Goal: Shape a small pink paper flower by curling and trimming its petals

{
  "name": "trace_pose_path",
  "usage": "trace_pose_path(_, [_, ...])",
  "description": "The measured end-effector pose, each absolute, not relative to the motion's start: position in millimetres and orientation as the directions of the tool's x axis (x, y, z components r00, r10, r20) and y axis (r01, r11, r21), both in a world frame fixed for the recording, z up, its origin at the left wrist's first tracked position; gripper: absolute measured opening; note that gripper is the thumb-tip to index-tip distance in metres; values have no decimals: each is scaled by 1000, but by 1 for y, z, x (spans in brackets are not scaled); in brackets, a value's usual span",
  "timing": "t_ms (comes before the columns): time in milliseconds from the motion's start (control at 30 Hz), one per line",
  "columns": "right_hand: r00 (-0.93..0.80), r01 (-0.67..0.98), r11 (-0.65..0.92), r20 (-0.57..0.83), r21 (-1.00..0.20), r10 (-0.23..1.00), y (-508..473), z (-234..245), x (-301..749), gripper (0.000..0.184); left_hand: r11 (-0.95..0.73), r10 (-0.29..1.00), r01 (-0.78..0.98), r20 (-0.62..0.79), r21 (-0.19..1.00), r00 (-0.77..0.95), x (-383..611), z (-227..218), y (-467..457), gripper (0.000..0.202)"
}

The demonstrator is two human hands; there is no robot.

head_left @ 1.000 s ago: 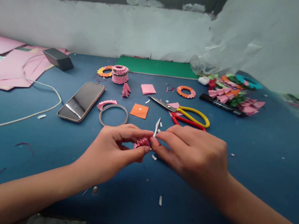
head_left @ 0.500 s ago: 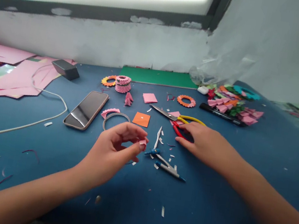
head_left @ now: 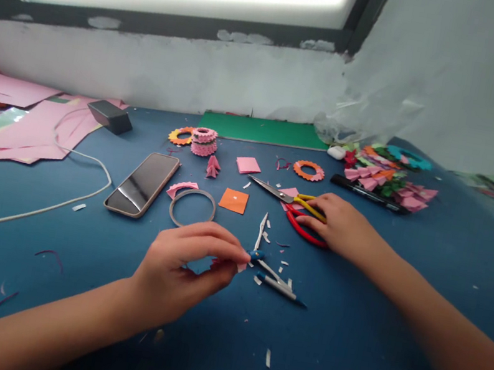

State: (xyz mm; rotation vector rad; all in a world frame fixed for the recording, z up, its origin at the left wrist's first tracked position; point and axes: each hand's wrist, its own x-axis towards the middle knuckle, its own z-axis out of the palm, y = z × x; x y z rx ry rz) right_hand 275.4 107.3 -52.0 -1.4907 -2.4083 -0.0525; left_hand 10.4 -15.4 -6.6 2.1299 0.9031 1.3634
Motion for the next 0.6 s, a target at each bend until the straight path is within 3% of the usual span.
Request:
trace_pose_path(133, [-455,850,515,339,-112,824,108,-51,273,25,-714,700,303,630,632,337,9,-5,-14,21])
trace_pose_path(233, [-489,821,562,389,-98,781,107,-48,273,32,-709,705,301,633,637,321,7,-7,-13,20])
trace_pose_path(300, [-508,803,595,497,-23,704,106,-45,275,35,-695,719,290,631,658,290,6,-8,-13,20])
trace_pose_path(433, [-507,791,589,717,166,479,100,-36,280,20,-689,724,229,649,687,233,3,-8,-13,23])
trace_pose_path(600, [-525,760,611,764,223,375,86,-29,273,24,-714,699,168,683,680,209,1,-1,-15,25])
